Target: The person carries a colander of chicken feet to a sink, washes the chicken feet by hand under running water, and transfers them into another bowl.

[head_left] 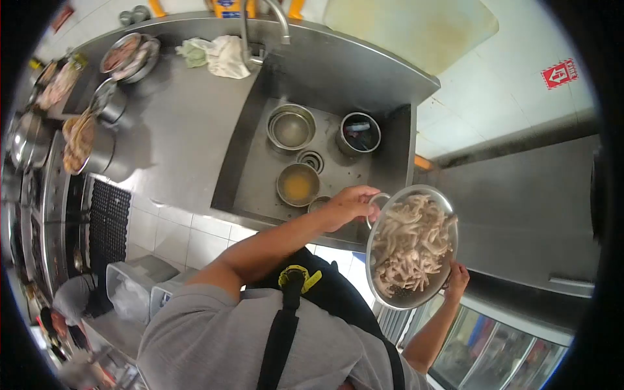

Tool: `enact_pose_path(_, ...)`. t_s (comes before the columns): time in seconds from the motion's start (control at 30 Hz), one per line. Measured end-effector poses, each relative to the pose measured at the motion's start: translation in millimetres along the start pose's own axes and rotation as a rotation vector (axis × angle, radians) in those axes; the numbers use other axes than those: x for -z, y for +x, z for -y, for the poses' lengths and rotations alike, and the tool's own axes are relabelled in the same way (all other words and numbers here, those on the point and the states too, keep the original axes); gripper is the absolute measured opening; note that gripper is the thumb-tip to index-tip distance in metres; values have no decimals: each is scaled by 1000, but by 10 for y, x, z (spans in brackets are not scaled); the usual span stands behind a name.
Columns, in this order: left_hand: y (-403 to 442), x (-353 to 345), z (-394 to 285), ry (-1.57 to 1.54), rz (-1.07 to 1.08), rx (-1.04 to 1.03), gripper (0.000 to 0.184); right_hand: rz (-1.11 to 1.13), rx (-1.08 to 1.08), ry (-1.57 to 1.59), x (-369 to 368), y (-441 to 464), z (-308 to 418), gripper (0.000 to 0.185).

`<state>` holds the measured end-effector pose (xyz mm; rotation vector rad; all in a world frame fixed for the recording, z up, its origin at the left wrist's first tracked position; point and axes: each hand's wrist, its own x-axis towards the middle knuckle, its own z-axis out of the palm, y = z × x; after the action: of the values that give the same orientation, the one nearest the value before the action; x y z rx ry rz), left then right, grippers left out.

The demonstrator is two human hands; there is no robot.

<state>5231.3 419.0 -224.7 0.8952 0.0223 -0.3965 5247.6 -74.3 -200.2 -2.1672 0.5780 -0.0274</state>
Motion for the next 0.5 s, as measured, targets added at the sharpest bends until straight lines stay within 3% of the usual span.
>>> enact_pose_path(0.07, 63, 343, -202, 11, 118, 105, 46, -54, -37, -90, -14, -90, 137, 25)
enact_pose_path(0.17, 618, 1743, 90, 422, -436, -3, 46, -93, -18, -102, -107, -12, -3, 27)
enact_pose_path(0.2, 730, 2117, -20, 800, -862, 160, 53, -104, -30, -105, -115, -37, 38, 28)
enact_pose_path(0.3, 1080, 3640, 156, 942, -1300, 369, 80, -92, -87, -164, -179, -88, 151, 35)
enact_pose_path(0.33, 1106, 3670, -117, 1064, -1179, 655, 84, -113, -100, -170, -238, -123, 239, 35)
enact_pose_path(0.4, 1228, 4228, 262, 1007, -1246, 444, 84, -142, -127, -183, -418, -200, 416, 36)
enact_pose_path(0.5, 1127, 3895, 188, 930, -1182, 568, 82, -159, -165, -218, -454, -196, 335, 37)
